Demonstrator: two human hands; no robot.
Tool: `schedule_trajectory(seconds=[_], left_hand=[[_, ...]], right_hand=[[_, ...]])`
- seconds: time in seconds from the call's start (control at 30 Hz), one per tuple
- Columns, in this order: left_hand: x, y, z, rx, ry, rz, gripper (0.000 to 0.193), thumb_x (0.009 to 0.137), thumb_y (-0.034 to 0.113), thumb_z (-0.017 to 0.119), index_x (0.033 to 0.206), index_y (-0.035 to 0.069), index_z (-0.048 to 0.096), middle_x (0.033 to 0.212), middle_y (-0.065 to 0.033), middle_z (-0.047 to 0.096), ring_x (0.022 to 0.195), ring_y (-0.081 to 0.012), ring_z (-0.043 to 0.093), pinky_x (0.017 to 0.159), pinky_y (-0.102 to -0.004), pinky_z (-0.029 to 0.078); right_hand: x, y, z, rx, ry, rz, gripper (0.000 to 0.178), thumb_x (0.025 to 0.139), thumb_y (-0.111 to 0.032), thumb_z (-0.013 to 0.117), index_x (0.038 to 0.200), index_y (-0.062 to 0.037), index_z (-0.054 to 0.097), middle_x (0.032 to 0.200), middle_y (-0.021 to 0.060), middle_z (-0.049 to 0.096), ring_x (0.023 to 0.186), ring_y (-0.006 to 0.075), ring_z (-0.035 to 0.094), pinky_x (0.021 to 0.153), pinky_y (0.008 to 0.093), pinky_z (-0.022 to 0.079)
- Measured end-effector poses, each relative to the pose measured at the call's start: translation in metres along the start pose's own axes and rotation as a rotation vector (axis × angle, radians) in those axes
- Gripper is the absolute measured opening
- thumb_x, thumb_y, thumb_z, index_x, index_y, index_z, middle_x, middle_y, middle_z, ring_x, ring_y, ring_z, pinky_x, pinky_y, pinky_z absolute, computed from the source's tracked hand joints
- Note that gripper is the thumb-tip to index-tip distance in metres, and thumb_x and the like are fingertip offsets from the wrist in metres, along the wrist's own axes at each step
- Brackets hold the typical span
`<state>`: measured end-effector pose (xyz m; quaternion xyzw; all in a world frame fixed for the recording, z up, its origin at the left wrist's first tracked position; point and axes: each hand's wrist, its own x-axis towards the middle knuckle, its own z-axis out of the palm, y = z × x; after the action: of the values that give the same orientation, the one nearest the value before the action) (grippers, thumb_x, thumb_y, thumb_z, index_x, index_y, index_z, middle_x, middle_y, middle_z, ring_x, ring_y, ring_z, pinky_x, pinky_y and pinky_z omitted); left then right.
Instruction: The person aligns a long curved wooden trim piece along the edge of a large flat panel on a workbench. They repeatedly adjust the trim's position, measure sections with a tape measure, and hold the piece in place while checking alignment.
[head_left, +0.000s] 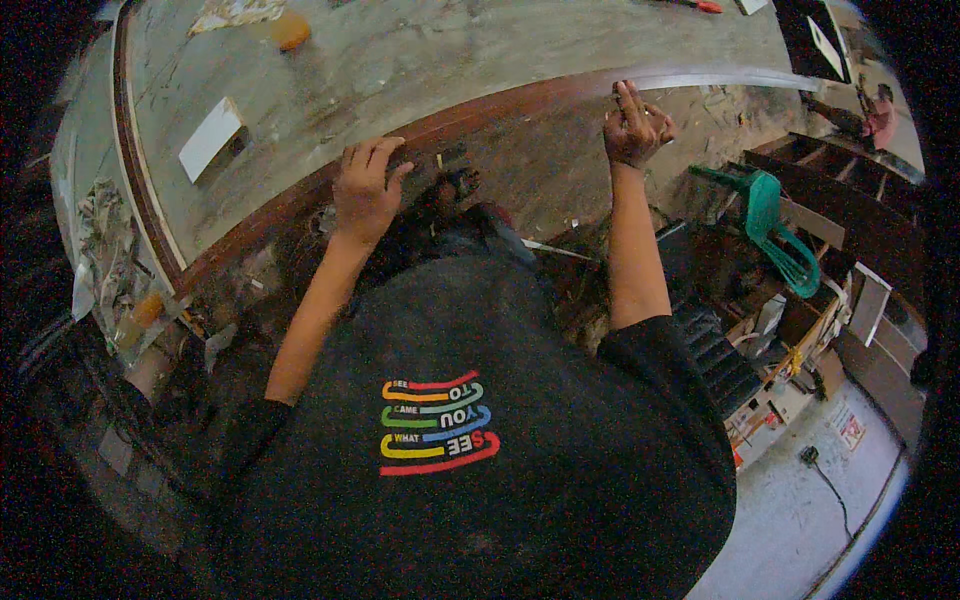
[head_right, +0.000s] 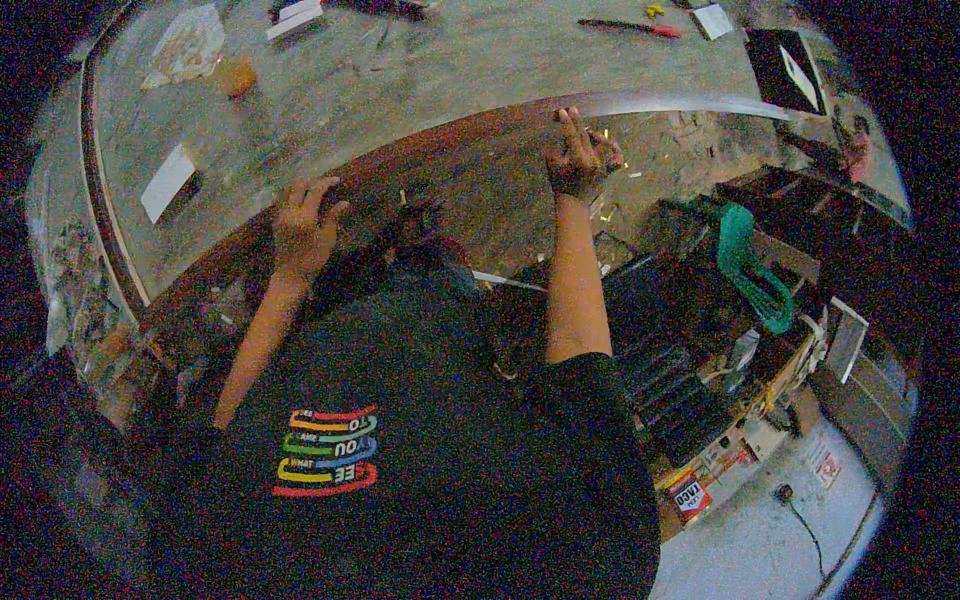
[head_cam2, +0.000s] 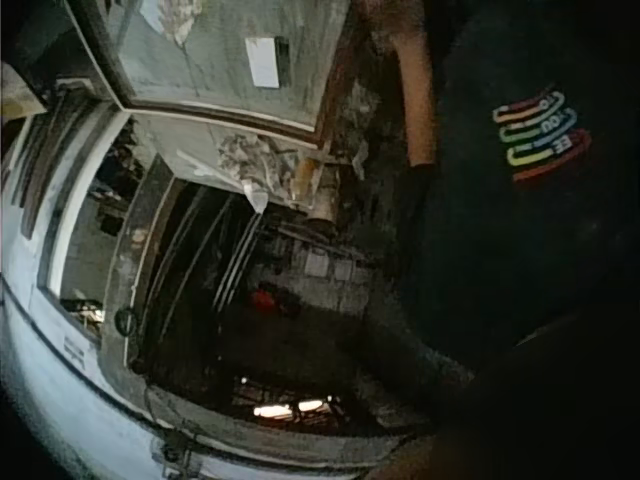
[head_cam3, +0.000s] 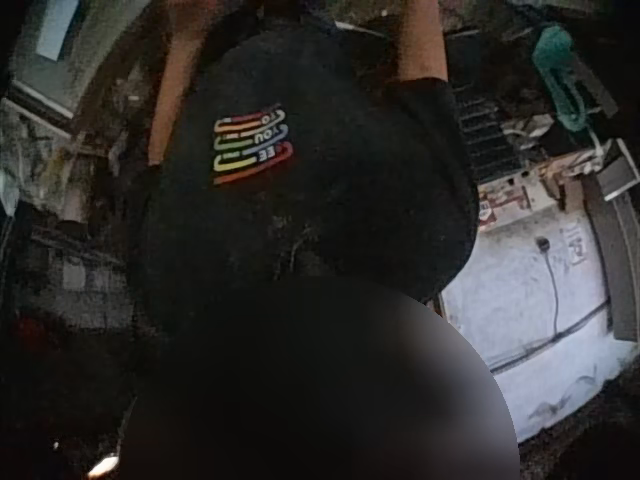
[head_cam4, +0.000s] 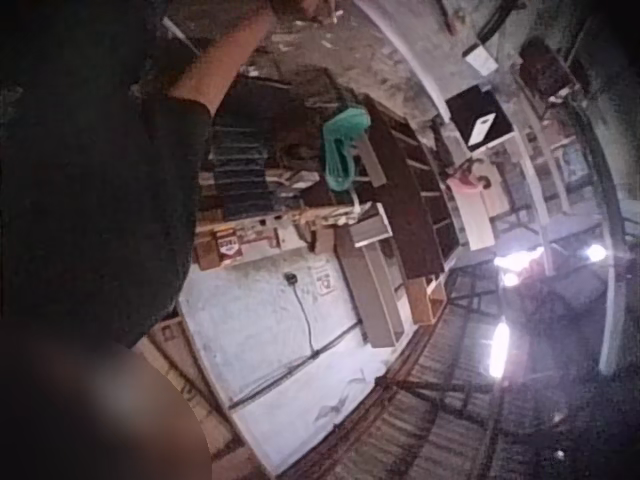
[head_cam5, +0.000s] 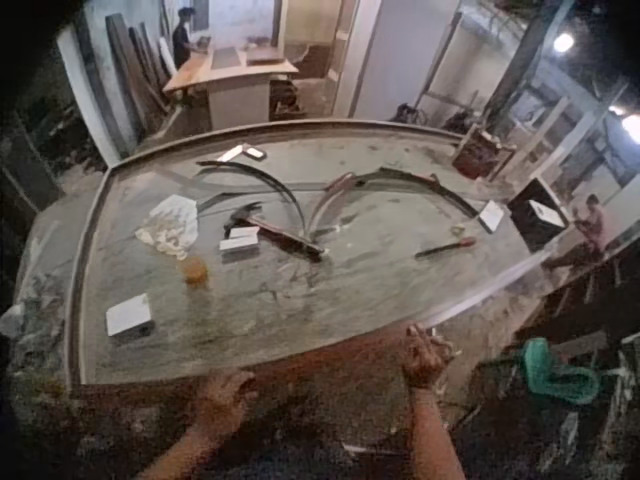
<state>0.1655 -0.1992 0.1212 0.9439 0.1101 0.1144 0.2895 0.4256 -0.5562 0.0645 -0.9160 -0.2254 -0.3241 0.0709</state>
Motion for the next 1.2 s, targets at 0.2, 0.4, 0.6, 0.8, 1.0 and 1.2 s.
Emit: schedule_trajectory(seconds=[0.2,0.4,0.6,0.8,1.0,1.2], left_hand=[[0.036,0.044,0.040,0.088,-0.008,0.013,0.042,0.083,0.017,0.078,0.123,0.011,0.064,0.117,-0.0101,0.065,0.111,-0.0336,0.060,0.094,-0.0462,0.046],[0.053,0.076,0.060,0.102,-0.018,0.013,0.046,0.079,0.020,0.081,0.121,0.011,0.064,0.113,-0.0100,0.064,0.111,-0.0327,0.058,0.094,-0.0467,0.045],[0.073,0.082,0.075,0.055,-0.095,0.042,0.049,0.078,0.022,0.082,0.120,0.009,0.063,0.112,-0.0123,0.061,0.111,-0.0344,0.057,0.094,-0.0476,0.045],[0.105,0.093,0.109,0.039,-0.120,0.141,0.050,0.078,0.023,0.082,0.121,0.007,0.063,0.113,-0.0140,0.061,0.111,-0.0365,0.057,0.096,-0.0484,0.046],[0.128,0.118,0.134,-0.034,-0.163,0.152,0.048,0.080,0.019,0.081,0.123,0.007,0.063,0.116,-0.0153,0.061,0.114,-0.0376,0.056,0.097,-0.0485,0.047],[0.165,0.182,0.177,-0.121,-0.209,0.166,0.047,0.079,0.012,0.081,0.123,0.007,0.063,0.115,-0.0161,0.061,0.111,-0.0387,0.058,0.096,-0.0480,0.048]], right_hand=[[0.010,0.045,0.014,-0.044,-0.014,-0.012,0.052,0.079,-0.012,0.067,0.124,-0.0375,0.074,0.126,-0.0136,0.074,0.098,0.0150,0.066,0.108,0.0389,0.029],[0.005,0.067,0.029,0.069,0.053,-0.026,0.054,0.077,-0.007,0.067,0.121,-0.0368,0.075,0.125,-0.0128,0.074,0.095,0.0162,0.067,0.106,0.0389,0.032],[0.001,0.061,0.043,0.031,0.051,0.078,0.052,0.076,-0.006,0.067,0.119,-0.0347,0.076,0.123,-0.0117,0.075,0.095,0.0172,0.067,0.104,0.0387,0.035],[0.005,0.079,0.068,0.010,0.082,0.128,0.053,0.077,-0.006,0.066,0.120,-0.0342,0.075,0.129,-0.0107,0.072,0.098,0.0184,0.066,0.105,0.0424,0.035],[0.010,0.113,0.074,0.033,0.063,0.191,0.049,0.078,-0.009,0.066,0.119,-0.0341,0.076,0.131,-0.0097,0.072,0.101,0.0190,0.066,0.109,0.0463,0.031],[0.024,0.182,0.071,0.071,0.045,0.120,0.047,0.079,-0.008,0.064,0.118,-0.0320,0.076,0.133,-0.0068,0.071,0.101,0.0197,0.067,0.108,0.0460,0.030]])
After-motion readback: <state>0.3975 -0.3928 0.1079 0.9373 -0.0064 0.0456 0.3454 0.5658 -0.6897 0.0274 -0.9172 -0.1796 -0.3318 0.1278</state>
